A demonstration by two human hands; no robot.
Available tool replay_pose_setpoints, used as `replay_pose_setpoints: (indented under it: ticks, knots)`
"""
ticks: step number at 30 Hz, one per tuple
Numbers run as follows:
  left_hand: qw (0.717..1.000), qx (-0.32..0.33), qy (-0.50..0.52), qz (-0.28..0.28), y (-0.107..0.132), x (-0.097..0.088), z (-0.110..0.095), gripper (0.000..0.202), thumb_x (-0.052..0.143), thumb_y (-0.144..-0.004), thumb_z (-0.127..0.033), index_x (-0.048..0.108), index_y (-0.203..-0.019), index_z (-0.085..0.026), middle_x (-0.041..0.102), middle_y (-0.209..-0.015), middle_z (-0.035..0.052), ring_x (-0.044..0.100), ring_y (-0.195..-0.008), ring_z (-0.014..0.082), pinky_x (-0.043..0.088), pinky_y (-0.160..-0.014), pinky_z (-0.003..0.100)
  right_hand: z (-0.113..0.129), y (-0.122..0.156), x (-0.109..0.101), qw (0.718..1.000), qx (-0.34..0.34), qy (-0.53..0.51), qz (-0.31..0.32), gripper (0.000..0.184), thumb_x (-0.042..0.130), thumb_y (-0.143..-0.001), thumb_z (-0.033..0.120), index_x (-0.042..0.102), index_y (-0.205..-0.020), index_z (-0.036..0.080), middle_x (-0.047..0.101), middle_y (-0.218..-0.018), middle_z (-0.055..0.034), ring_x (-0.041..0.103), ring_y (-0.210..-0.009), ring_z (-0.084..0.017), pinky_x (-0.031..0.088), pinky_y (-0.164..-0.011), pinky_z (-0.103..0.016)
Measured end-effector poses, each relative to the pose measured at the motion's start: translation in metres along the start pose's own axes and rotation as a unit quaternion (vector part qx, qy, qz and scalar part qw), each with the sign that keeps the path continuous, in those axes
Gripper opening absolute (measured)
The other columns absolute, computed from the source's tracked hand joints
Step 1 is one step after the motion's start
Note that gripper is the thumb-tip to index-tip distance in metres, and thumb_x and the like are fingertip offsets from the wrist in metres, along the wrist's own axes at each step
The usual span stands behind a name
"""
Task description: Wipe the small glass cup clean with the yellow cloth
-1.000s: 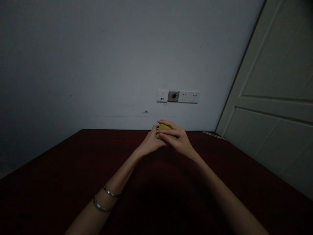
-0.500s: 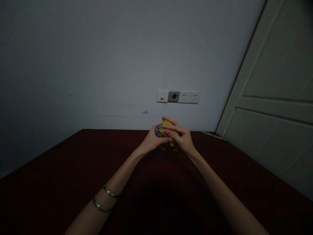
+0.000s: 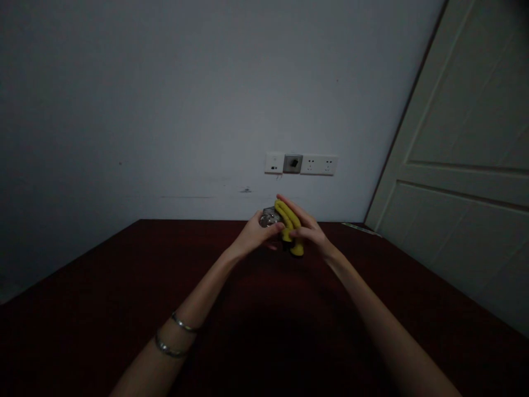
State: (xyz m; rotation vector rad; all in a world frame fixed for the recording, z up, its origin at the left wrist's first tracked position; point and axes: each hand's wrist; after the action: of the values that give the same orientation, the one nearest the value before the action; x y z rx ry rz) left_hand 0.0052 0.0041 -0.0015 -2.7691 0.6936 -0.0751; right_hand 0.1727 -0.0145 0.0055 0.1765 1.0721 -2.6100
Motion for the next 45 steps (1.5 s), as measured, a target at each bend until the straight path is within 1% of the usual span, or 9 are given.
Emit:
replay_pose_setpoints:
  ticks: [5,11,14,19,22,28,32,39,45]
  knots:
    - [1.000,0.023,-0.012,0.006,-0.006,0.000,0.003,0.057,0.067,-0.064,-0.059,0.054,-0.100,-0.015,0.063,-0.092,0.0074,0.063,-0.073,0.0173,0.053,-0.062,0.031,0.002,0.002,0.008,0.994,-0.008,0.112,-0.010,0.088,0.075,-0.063,0.028,0.032,-0.140,0.031,0.038,-0.144,-0.0037,0.038,-0.131,-0.025,0.028,-0.111,-0.042]
    - [0.996,0.021,-0.073,0.046,-0.003,-0.005,0.002,0.058,0.050,-0.076,-0.065,0.055,-0.105,-0.016,0.064,-0.099,0.0104,0.063,-0.083,0.0203,0.052,-0.071,0.034,-0.009,0.000,0.014,0.992,0.021,0.104,-0.067,0.086,0.079,-0.058,0.032,0.040,-0.136,0.029,0.044,-0.140,-0.0066,0.043,-0.127,-0.026,0.030,-0.110,-0.044]
    - [0.985,0.038,-0.157,0.063,0.003,-0.013,-0.002,0.065,0.054,-0.076,-0.060,0.045,-0.125,-0.017,0.058,-0.119,0.0141,0.057,-0.107,0.0267,0.046,-0.090,0.042,-0.015,-0.002,0.012,0.991,0.072,0.040,-0.108,0.085,0.078,-0.057,0.036,0.043,-0.134,0.021,0.050,-0.134,-0.0118,0.050,-0.120,-0.027,0.038,-0.104,-0.043]
    - [0.964,0.088,-0.247,0.042,0.004,-0.019,-0.002,0.107,0.073,-0.064,-0.046,0.009,-0.144,-0.017,0.034,-0.142,0.0222,0.037,-0.130,0.0337,0.029,-0.105,0.052,-0.019,-0.005,0.012,0.977,0.144,-0.041,-0.152,0.080,0.076,-0.059,0.038,0.047,-0.129,0.015,0.056,-0.128,-0.0139,0.056,-0.113,-0.027,0.043,-0.099,-0.042]
    - [0.952,0.134,-0.273,0.027,0.000,-0.016,0.004,0.116,0.080,-0.055,-0.041,0.009,-0.144,-0.018,0.030,-0.143,0.0231,0.034,-0.131,0.0350,0.026,-0.106,0.054,-0.017,-0.006,0.014,0.977,0.150,-0.068,-0.137,0.073,0.073,-0.063,0.040,0.049,-0.128,0.018,0.059,-0.125,-0.0110,0.058,-0.112,-0.026,0.044,-0.098,-0.042]
    - [0.952,0.160,-0.257,0.043,0.000,-0.012,0.011,0.098,0.077,-0.061,-0.040,0.021,-0.138,-0.019,0.046,-0.132,0.0179,0.050,-0.118,0.0311,0.038,-0.100,0.050,-0.013,-0.008,0.014,0.985,0.146,-0.004,-0.096,0.074,0.069,-0.067,0.048,0.046,-0.131,0.018,0.052,-0.132,-0.0112,0.049,-0.122,-0.026,0.034,-0.107,-0.043]
    - [0.945,0.165,-0.280,0.021,0.000,-0.011,0.011,0.097,0.079,-0.057,-0.041,0.026,-0.134,-0.017,0.049,-0.128,0.0175,0.052,-0.114,0.0314,0.041,-0.097,0.049,-0.009,-0.007,0.016,0.989,0.112,0.037,-0.087,0.060,0.053,-0.080,0.054,0.045,-0.132,0.024,0.048,-0.137,-0.0075,0.043,-0.127,-0.023,0.028,-0.110,-0.043]
    - [0.935,0.201,-0.291,-0.012,-0.001,-0.010,0.010,0.088,0.080,-0.055,-0.040,0.035,-0.127,-0.017,0.055,-0.120,0.0141,0.055,-0.108,0.0290,0.045,-0.091,0.046,0.008,0.000,0.029,0.979,-0.104,0.150,-0.086,0.028,0.049,-0.088,0.040,0.062,-0.112,0.033,0.047,-0.138,0.0009,0.041,-0.128,-0.020,0.029,-0.109,-0.045]
    - [0.919,0.240,-0.312,-0.019,0.001,-0.008,0.006,0.099,0.084,-0.047,-0.041,0.034,-0.129,-0.018,0.049,-0.128,0.0155,0.050,-0.116,0.0311,0.040,-0.097,0.048,0.000,-0.005,0.027,0.982,-0.053,0.046,-0.174,0.023,0.054,-0.084,0.037,0.070,-0.098,0.027,0.060,-0.124,-0.0030,0.053,-0.117,-0.020,0.036,-0.104,-0.042]
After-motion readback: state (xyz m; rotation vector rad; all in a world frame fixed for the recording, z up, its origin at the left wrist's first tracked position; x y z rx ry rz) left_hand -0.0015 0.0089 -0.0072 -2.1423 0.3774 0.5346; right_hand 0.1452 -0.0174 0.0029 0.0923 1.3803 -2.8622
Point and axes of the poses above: each hand's wrist, its own y-axis away from the middle knuckle, its own x-axis out of the palm, z = x × y
